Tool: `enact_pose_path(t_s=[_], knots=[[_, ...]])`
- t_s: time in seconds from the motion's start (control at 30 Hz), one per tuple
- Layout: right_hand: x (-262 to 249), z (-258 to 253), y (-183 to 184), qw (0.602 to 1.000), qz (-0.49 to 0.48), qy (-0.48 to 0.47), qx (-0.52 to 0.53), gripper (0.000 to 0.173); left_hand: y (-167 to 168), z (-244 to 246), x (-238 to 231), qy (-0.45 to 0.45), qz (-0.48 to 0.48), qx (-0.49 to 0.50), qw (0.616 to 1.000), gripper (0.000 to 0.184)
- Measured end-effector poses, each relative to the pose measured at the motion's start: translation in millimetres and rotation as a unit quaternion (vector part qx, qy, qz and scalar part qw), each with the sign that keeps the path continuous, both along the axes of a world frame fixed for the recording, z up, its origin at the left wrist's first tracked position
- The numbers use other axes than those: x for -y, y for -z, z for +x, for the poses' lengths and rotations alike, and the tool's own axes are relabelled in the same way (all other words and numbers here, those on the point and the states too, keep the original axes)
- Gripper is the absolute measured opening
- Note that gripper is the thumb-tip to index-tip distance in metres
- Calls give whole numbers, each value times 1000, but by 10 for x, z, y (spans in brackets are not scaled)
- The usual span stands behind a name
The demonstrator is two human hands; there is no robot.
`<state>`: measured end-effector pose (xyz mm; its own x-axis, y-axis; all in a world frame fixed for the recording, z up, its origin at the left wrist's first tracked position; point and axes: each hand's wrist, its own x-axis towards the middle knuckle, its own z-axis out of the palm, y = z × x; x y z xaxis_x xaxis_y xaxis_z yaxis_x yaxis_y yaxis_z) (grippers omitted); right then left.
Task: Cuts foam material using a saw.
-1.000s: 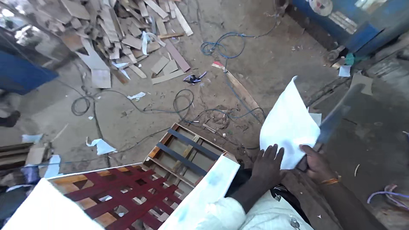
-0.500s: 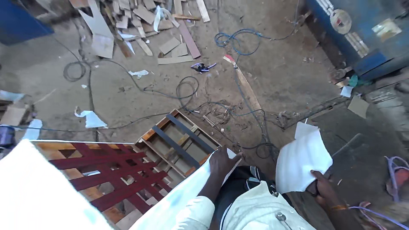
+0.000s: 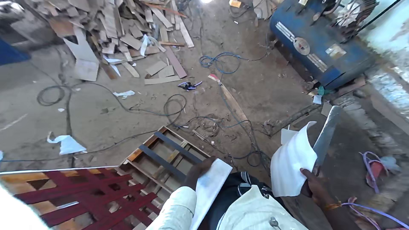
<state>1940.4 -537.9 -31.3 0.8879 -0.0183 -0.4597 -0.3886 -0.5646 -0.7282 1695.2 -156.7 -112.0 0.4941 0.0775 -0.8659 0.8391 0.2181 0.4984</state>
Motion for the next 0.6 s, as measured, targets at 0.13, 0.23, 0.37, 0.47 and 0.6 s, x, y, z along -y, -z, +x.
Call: enact_pose_path(t_s=[0.13,0.23,0.37,0.47,0.6], knots=[[272,-67,-16,1000,-14,27,-5,60,-7,5,16,33,12,4,999,63],[408,-70,-3,999,-16,39,-11,67,-28,4,-10,61,31,16,998,59],[440,-85,-89,998,-40,51,-5,65,-39,24,0,66,43,11,997,57],[399,-35,-117,997,-57,46,-3,61,1,26,-9,99,63,53,992,49],[291,43,-138,997,-71,24,-15,61,71,46,-41,116,63,70,989,47]])
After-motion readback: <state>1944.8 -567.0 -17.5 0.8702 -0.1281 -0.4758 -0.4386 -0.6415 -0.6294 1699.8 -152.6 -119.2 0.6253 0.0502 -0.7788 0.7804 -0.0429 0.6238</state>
